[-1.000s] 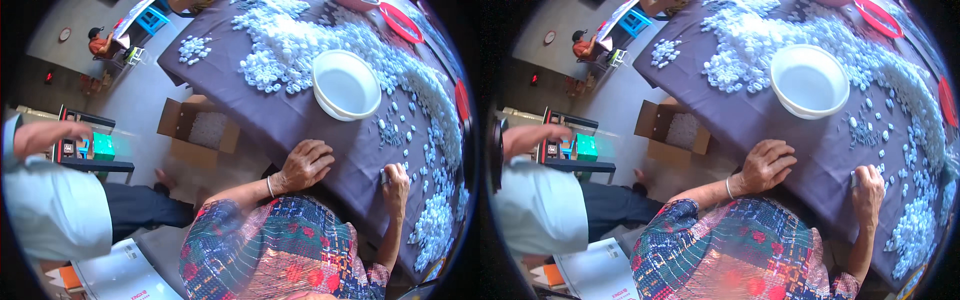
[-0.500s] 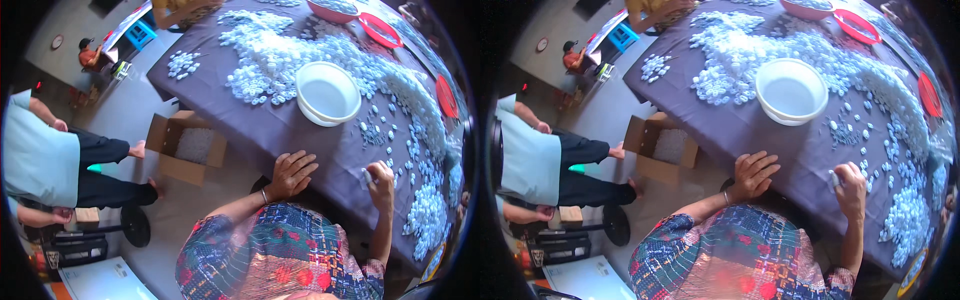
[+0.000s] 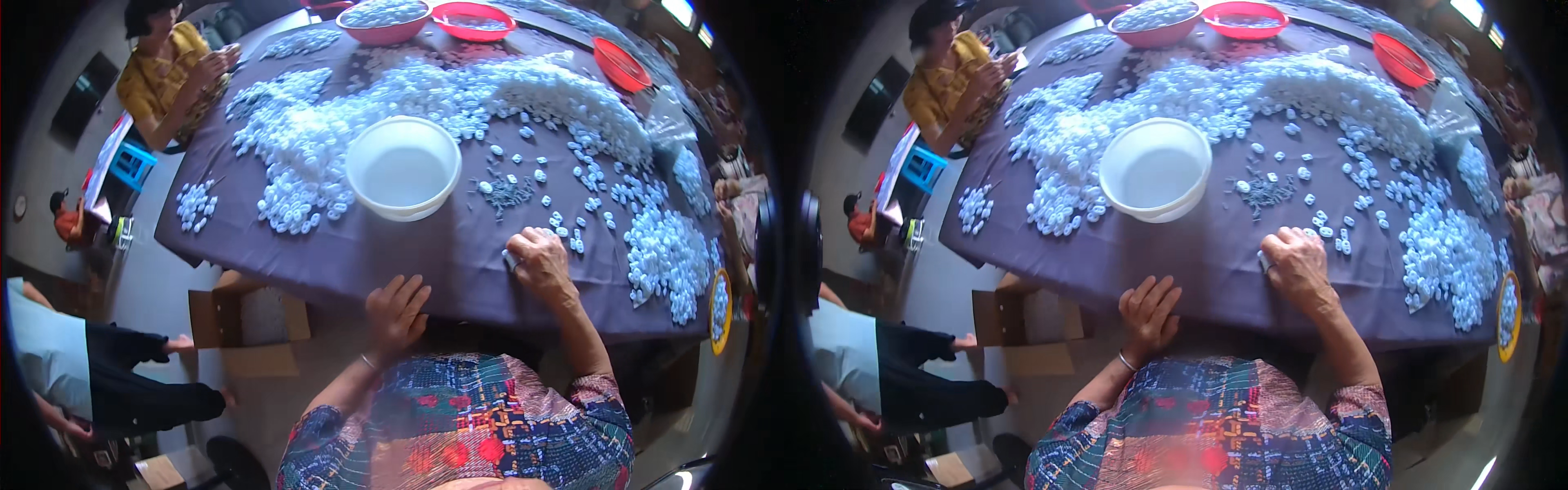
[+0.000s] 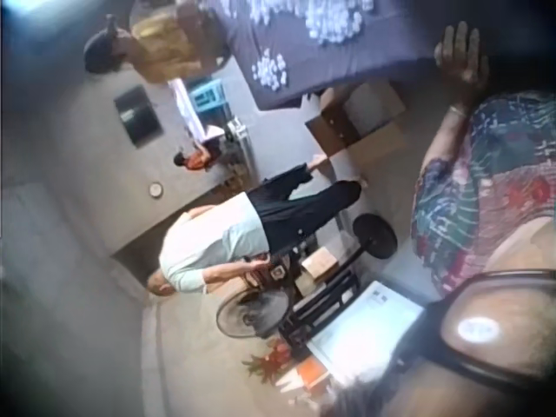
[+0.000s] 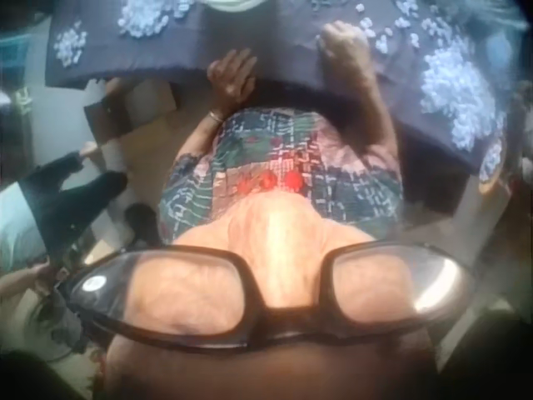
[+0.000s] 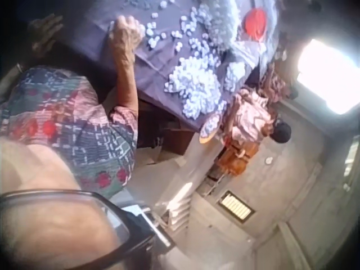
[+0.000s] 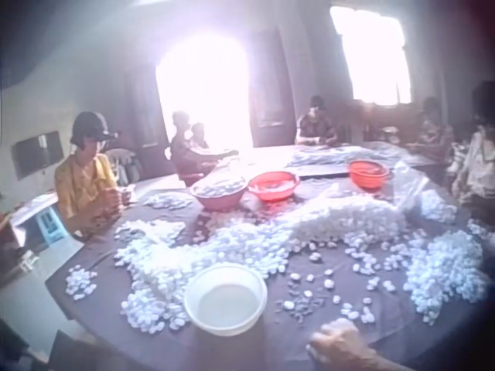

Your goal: The person empties a bowl of plastic parts into a cardboard box, puts protective finger covers onto their fingers, and assembles plastic cord locks with small springs by hand.

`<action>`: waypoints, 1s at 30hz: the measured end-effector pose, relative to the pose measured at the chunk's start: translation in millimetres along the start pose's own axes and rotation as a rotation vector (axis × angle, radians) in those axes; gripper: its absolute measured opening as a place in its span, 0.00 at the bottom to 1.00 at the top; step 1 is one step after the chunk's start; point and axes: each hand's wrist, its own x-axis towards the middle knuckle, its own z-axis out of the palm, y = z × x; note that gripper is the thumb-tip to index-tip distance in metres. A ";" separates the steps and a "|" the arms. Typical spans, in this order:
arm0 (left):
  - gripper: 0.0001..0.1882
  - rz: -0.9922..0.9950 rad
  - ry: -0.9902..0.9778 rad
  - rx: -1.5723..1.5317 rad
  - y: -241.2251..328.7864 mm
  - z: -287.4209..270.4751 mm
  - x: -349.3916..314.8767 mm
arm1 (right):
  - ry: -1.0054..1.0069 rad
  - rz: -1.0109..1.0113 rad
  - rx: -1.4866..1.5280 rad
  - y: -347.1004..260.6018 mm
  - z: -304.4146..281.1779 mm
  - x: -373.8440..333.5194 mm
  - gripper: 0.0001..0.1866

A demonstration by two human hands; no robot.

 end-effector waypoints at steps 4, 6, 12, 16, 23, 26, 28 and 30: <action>0.20 -0.002 -0.012 -0.007 0.2 2.5 -2.6 | 0.028 -0.004 0.052 -2.4 -2.5 -5.1 0.05; 0.21 0.014 -0.011 -0.001 -1.7 4.8 -5.3 | 0.030 0.003 0.036 -3.8 -2.5 -5.1 0.04; 0.21 0.052 0.004 0.050 -4.7 5.8 -10.2 | 0.260 -0.140 -0.220 -7.3 11.6 -1.9 0.03; 0.22 0.033 -0.010 0.060 -4.3 4.3 -11.7 | 0.305 -0.182 -0.205 -7.9 15.5 -5.5 0.03; 0.21 0.003 -0.025 0.051 -0.2 2.4 -4.6 | 0.360 -0.208 -0.205 -5.0 5.7 -0.6 0.02; 0.20 0.019 0.001 0.043 -2.0 7.2 -4.8 | 0.315 -0.206 -0.213 -2.0 7.9 1.2 0.04; 0.21 0.029 0.019 0.041 -0.2 8.6 -5.5 | 0.201 -0.192 -0.045 -5.8 1.0 -4.0 0.07; 0.21 0.025 0.020 0.065 -2.8 7.1 -4.8 | 0.205 -0.133 0.268 -9.9 -9.7 0.3 0.09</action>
